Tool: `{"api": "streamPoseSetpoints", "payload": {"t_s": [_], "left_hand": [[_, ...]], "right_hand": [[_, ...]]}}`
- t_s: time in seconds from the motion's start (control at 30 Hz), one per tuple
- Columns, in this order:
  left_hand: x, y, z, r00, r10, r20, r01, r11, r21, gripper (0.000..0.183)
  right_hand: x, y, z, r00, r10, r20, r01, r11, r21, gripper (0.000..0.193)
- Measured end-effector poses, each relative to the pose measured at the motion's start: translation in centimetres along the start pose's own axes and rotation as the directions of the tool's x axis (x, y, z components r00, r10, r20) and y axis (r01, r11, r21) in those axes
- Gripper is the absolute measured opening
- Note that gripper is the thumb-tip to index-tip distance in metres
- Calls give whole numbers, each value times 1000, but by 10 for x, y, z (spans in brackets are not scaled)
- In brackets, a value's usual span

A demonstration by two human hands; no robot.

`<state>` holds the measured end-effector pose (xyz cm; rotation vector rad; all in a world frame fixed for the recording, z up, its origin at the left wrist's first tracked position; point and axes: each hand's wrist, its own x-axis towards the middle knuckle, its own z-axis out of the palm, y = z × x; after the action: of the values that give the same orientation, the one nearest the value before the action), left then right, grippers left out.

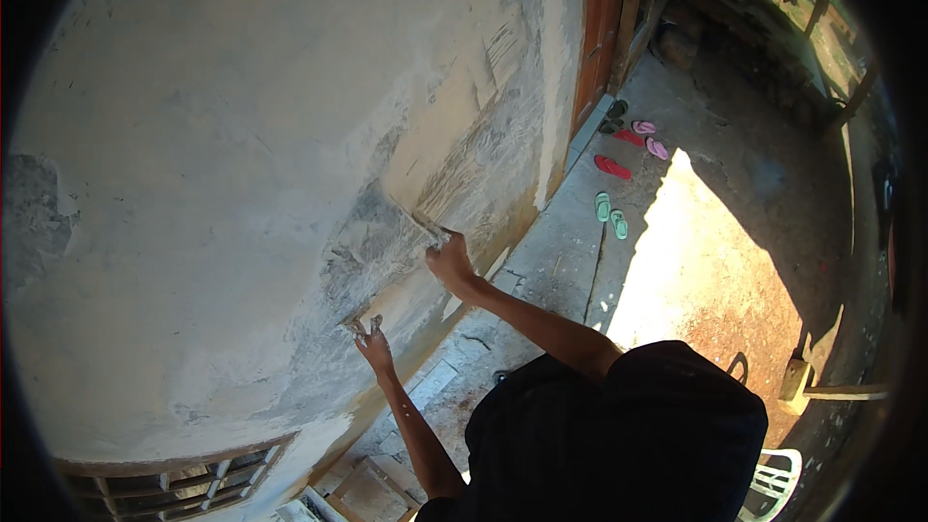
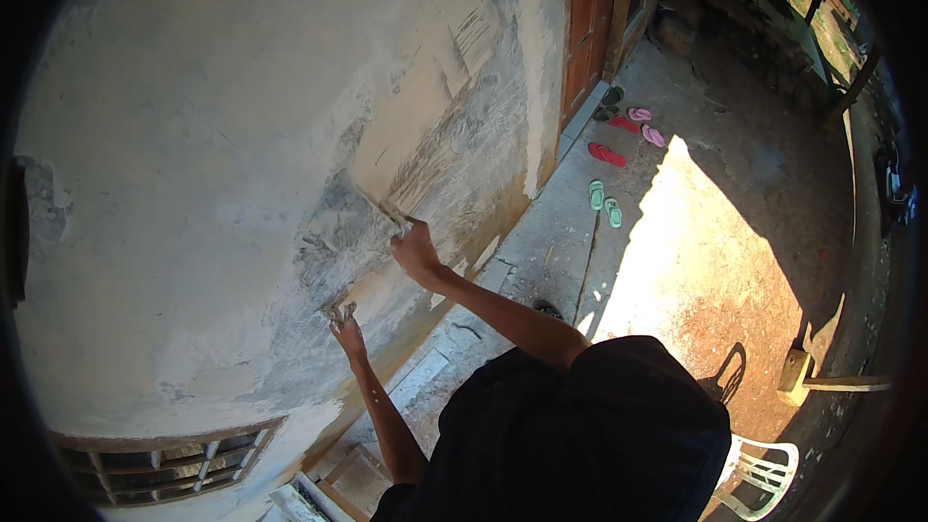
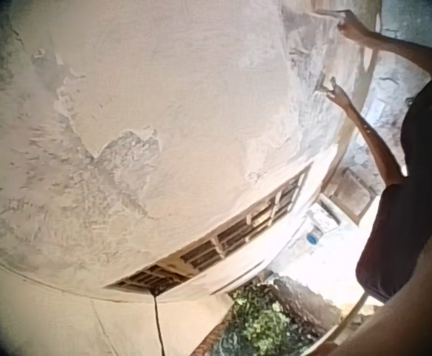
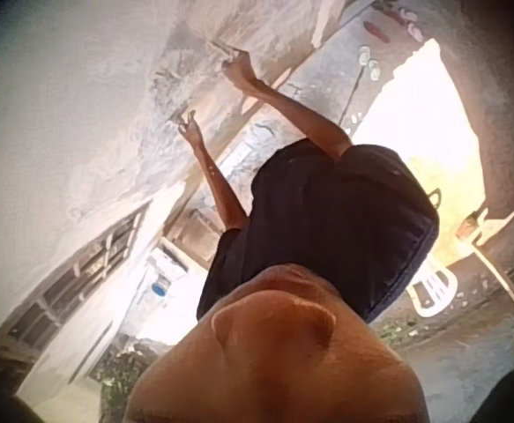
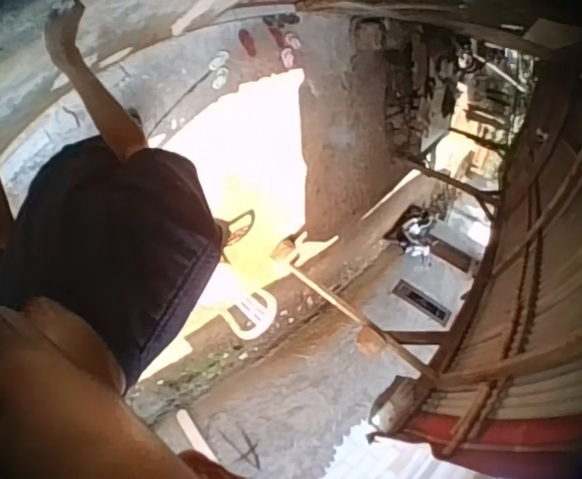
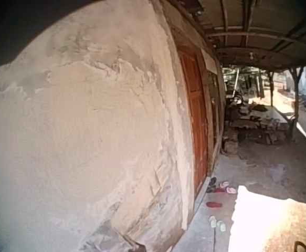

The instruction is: The person applies and smooths plaster onto a wall using a putty knife.

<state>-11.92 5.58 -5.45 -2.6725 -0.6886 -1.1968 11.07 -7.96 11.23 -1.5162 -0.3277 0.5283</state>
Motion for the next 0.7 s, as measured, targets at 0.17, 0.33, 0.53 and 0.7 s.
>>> {"api": "streamPoseSetpoints", "payload": {"t_s": [0.17,0.33,0.53,0.7], "left_hand": [[24,38,-2,755,-555,349,647,716,-263,36],[14,29,17,516,-708,481,853,378,-360,32],[27,44,40,958,-276,74,284,949,-133,52],[14,17,29,984,-159,-73,163,985,53,50]], "right_hand": [[193,-52,-169,826,-239,-510,223,970,-93,19],[240,-84,-141,869,-282,-406,252,959,-127,15],[106,-1,-18,911,-406,-74,370,883,-290,25],[37,-14,-47,952,-49,302,65,997,-43,38]]}}
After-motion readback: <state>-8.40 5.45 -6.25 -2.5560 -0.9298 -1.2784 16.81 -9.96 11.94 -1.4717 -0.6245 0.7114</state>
